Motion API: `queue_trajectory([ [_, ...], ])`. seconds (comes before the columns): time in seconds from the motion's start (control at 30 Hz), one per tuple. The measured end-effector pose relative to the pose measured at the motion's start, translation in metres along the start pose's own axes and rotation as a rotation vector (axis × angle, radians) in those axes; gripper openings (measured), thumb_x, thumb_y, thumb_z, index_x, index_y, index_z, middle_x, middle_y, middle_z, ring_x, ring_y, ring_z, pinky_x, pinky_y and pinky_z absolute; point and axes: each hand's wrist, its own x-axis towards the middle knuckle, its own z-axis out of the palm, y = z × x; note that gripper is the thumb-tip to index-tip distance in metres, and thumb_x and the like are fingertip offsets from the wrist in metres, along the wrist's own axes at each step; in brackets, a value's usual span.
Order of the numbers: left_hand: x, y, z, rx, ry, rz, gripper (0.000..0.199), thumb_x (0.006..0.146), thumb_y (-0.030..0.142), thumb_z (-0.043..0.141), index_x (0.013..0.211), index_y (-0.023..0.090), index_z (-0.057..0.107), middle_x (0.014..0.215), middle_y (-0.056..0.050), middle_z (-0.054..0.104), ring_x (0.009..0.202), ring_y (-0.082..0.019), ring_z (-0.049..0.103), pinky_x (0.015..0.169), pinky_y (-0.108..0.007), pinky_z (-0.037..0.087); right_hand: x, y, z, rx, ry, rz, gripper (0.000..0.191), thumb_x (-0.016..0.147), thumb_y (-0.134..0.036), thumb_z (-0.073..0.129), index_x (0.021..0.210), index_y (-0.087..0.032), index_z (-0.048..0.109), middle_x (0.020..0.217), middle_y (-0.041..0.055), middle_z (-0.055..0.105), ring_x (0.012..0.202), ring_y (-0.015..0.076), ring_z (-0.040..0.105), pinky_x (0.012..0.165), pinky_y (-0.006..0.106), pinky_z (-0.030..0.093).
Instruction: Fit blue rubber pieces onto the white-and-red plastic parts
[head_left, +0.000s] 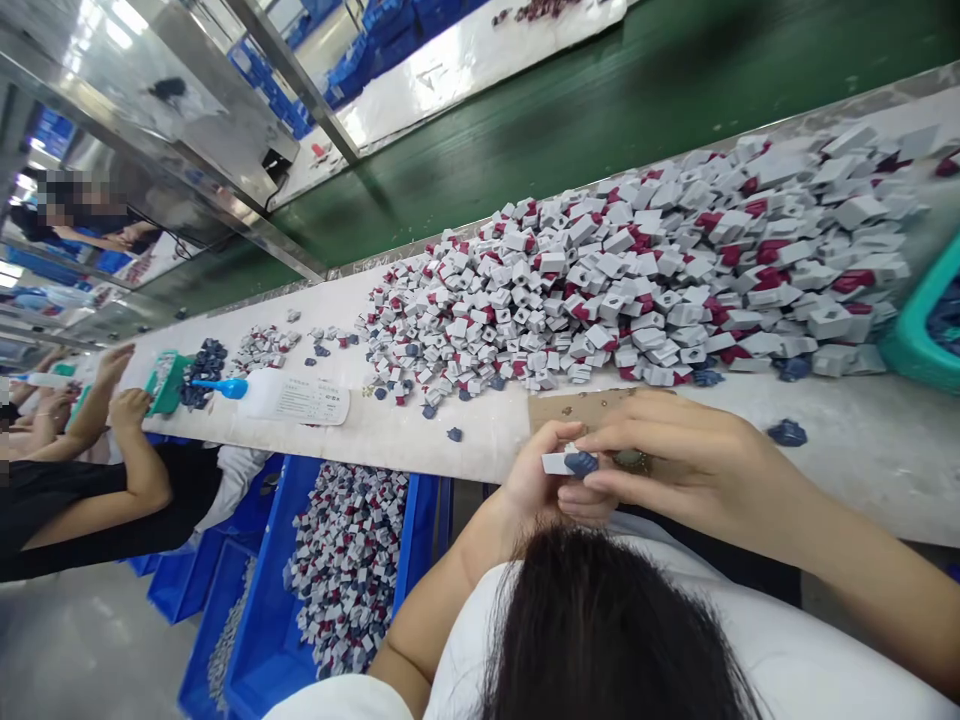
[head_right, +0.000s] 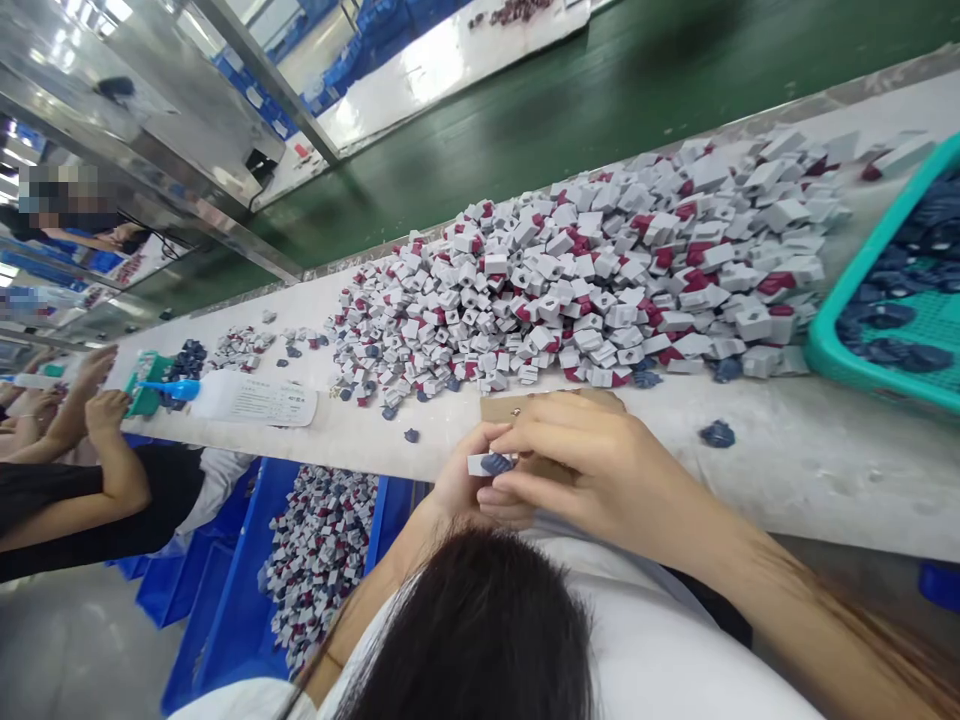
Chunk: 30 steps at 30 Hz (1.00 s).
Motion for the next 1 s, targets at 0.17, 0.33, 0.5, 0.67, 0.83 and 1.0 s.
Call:
queue_trajectory([
  [0.17,0.001,-0.004,-0.001,0.025,0.111,0.016,0.045,0.074,0.048,0.044,0.042,0.016,0.042,0.028,0.005,0.026,0.025,-0.005,0.022,0.031,-0.018,0.016,-0.004,-0.004,0.005,0.057,-0.033,0.017,0.01,0.09,-0.026,0.054,0.09,-0.019,0.062,0.082,0.0033,0.064,0.077,0.0149,0.057,0.068,0.027,0.042],
  [0.33,0.001,-0.005,0.003,0.256,0.446,0.324,0.042,0.074,0.053,0.043,0.062,0.015,0.057,0.044,0.002,0.046,0.034,-0.008,0.036,0.035,-0.019,0.023,-0.01,-0.003,0.006,0.084,-0.095,0.128,0.02,0.089,-0.034,0.052,0.082,-0.022,0.066,0.079,0.0054,0.065,0.074,0.0183,0.058,0.064,0.029,0.044],
  [0.5,-0.004,-0.004,0.013,0.632,0.48,0.758,0.043,0.082,0.046,0.038,0.095,0.015,0.064,0.084,-0.005,0.063,0.073,-0.015,0.056,0.065,-0.024,0.042,-0.017,0.0,0.007,0.146,-0.039,0.156,0.01,0.085,-0.029,0.056,0.084,-0.024,0.064,0.078,0.0024,0.064,0.073,0.0174,0.059,0.064,0.028,0.045],
  [0.67,-0.012,-0.007,0.017,0.871,0.39,0.932,0.04,0.079,0.043,0.042,0.098,0.018,0.066,0.096,-0.008,0.062,0.087,-0.02,0.055,0.074,-0.028,0.042,-0.021,-0.001,0.008,0.14,-0.004,0.189,0.006,0.083,-0.026,0.059,0.086,-0.02,0.06,0.07,-0.0003,0.06,0.059,0.0122,0.055,0.053,0.022,0.041],
  [0.83,-0.018,-0.005,0.012,1.157,0.393,0.987,0.022,0.07,0.031,0.055,0.083,0.018,0.067,0.076,-0.004,0.058,0.068,-0.017,0.05,0.068,-0.027,0.038,-0.023,-0.004,0.008,0.211,-0.063,0.246,0.011,0.086,-0.027,0.056,0.079,-0.018,0.057,0.065,-0.0013,0.058,0.056,0.0102,0.052,0.051,0.02,0.039],
  [1.0,-0.015,-0.006,0.014,1.121,0.572,0.96,0.012,0.076,0.021,0.05,0.067,0.021,0.058,0.061,0.001,0.05,0.054,-0.012,0.042,0.06,-0.025,0.033,-0.015,-0.008,0.013,0.248,0.108,0.405,0.029,0.087,-0.04,0.053,0.069,-0.018,0.056,0.063,-0.0008,0.056,0.056,0.0111,0.051,0.052,0.022,0.039],
])
